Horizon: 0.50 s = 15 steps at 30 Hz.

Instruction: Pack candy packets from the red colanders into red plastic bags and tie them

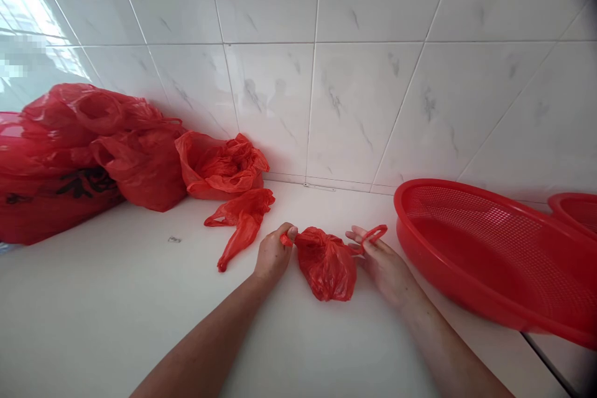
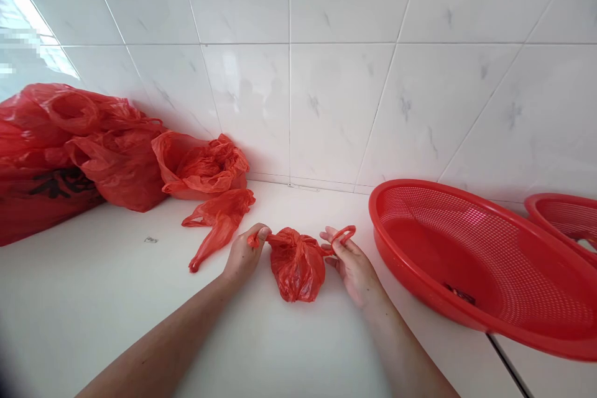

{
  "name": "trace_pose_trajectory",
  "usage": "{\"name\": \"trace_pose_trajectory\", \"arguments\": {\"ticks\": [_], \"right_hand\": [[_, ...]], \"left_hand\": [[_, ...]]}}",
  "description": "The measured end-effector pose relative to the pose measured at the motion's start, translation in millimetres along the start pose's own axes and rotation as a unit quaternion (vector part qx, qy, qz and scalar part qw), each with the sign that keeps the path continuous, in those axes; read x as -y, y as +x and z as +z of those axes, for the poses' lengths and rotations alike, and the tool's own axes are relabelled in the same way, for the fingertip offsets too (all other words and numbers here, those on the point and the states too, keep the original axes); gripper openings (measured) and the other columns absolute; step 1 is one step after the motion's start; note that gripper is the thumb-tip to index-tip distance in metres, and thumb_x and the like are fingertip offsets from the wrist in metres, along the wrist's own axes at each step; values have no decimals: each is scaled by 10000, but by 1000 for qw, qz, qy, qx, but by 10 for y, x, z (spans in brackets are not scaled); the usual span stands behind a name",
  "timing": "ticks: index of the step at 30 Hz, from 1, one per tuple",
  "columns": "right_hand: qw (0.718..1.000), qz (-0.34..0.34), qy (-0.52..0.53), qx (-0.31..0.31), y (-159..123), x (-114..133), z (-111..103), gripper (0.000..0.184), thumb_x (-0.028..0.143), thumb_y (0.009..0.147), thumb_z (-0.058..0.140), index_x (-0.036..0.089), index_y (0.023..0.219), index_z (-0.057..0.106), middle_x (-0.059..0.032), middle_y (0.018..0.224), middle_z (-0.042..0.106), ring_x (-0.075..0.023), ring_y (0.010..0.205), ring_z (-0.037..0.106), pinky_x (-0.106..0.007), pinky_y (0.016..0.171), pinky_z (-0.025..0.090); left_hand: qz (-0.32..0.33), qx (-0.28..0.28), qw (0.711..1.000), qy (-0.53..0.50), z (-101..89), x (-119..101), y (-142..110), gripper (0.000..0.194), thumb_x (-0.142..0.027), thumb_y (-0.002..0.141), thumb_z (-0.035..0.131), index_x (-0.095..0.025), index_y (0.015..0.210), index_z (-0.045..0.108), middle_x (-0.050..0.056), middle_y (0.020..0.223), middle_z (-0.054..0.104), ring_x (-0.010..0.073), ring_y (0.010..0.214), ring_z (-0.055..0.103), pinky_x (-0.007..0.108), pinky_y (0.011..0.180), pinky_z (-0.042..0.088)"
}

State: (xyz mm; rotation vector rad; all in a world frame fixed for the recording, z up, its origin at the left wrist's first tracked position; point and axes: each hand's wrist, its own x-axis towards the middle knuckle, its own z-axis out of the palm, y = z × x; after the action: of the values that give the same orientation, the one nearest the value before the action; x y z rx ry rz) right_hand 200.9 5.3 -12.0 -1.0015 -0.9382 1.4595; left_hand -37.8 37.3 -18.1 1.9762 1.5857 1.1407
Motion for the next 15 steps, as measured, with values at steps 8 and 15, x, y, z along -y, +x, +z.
{"name": "trace_pose_trajectory", "arguments": {"ticks": [8, 15], "right_hand": [[976, 48, -188, 99, -48, 88, -115, 585, 333, 724, 698, 277, 1273, 502, -54, 1209, 573, -208, 1096, 551, -404, 976, 399], [996, 6, -86, 6, 50, 17, -19, 287, 342, 696, 708, 204, 943, 662, -7, 806, 628, -122, 696, 546, -304, 740, 465]], "left_hand": [[-105, 28, 945, -310, 61, -73, 5, 368, -505, 878, 403, -172, 840, 555, -34, 523, 508, 110, 495, 453, 221, 504, 352], [-87, 61, 918, -382, 32, -168, -20, 257, -396, 782, 617, -165, 888, 579, 17, 732, 643, 142, 693, 585, 254, 636, 455]]}}
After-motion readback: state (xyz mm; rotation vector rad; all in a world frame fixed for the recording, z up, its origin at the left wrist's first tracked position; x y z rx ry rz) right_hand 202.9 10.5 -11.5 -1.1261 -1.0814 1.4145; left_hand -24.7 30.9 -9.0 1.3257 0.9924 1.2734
